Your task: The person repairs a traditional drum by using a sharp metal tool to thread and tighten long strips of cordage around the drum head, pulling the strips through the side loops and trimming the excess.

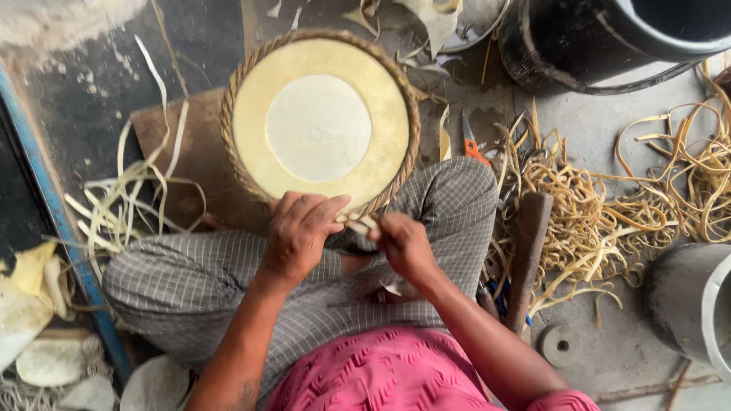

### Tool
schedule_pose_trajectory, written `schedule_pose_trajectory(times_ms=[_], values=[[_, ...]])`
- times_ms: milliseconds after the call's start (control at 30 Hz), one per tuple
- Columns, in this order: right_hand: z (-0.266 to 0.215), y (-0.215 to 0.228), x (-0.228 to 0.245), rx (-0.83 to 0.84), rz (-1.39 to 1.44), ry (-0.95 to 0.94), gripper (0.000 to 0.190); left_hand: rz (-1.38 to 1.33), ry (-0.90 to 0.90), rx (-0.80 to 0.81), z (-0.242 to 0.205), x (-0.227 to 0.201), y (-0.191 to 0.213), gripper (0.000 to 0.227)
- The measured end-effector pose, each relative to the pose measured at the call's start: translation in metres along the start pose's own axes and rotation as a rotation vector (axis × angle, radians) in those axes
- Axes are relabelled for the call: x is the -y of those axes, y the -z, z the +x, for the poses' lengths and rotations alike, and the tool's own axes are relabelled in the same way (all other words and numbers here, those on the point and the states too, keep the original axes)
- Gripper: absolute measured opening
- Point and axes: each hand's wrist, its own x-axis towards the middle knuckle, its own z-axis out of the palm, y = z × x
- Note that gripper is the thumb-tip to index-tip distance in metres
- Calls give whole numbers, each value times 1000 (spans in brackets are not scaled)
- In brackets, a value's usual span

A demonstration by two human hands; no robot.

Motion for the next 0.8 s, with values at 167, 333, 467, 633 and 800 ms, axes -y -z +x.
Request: schedule_pose_trajectory(times_ms=[167, 333, 467, 633, 800], values=[[10, -16, -17, 57, 373, -230, 12, 9, 20, 44, 2, 0, 6, 57], [-40, 61, 0, 47, -475, 186, 53, -164, 44, 137, 6, 15, 21, 58], [-86, 63, 10, 357, -654, 218, 44, -253, 21, 77, 13, 14, 37, 49], [-86, 101, 31, 408, -202, 4, 47, -354, 237, -150, 7, 17, 30, 23], [-31, 126, 89, 219, 386, 428, 42, -168, 141, -324, 3, 19, 21, 18]])
